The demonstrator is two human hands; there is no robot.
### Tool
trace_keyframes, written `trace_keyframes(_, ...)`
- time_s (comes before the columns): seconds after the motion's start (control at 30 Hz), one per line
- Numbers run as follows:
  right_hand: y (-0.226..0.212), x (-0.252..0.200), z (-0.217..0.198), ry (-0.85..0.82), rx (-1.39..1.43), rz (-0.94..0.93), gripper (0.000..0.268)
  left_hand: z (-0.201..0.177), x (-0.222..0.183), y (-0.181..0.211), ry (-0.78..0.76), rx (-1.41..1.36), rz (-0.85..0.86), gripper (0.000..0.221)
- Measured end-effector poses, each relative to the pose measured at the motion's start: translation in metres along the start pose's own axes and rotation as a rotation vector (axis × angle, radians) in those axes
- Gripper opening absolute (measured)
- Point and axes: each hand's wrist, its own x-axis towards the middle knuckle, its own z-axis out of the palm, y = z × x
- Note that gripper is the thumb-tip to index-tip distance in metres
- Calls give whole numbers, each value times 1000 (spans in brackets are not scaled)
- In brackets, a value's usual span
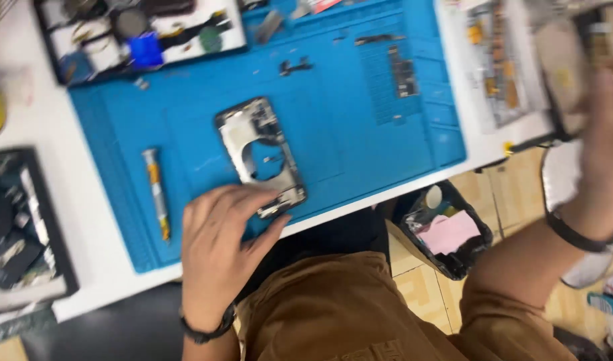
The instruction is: Disassembling and repairing a smartphone on a workbench using a screwdriver and adhesive.
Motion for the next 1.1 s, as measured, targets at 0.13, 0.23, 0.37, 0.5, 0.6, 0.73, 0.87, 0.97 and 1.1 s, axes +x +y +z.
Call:
trace_keyframes(0.13,-122,210,-184,-245,909,448,7,10,-11,-4,167,20,-55,37)
trace_keyframes(0.23,-135,218,-181,-284,926,394,7,13,-26,0,421,168,-207,30)
trace_keyframes(0.37,-138,194,-154,-213,911,219,22,0,-22,7,454,242,-652,43)
trace_keyframes(0.5,-201,160,-196,-245,1221,99,16,-3,-31,0,516,249,-664,46)
trace_keyframes(0.6,-243,144,-251,-277,1409,120,8,-5,-26,3,639,265,-542,40)
trace_keyframes(0.73,-299,141,-302,-531,1707,239,15,-1,-30,17,825,-83,-595,35)
trace_keyframes(0.87,-331,133,-297,-621,2333,192,55,3,-40,42,668,-532,-239,33)
trace_keyframes(0.97,-327,144,-300,-458,2049,156,19,23,-47,43,528,-500,-34,32)
trace_keyframes(1.1,-322,155,-282,-338,2007,227,6,12,-37,24,294,-456,75,48)
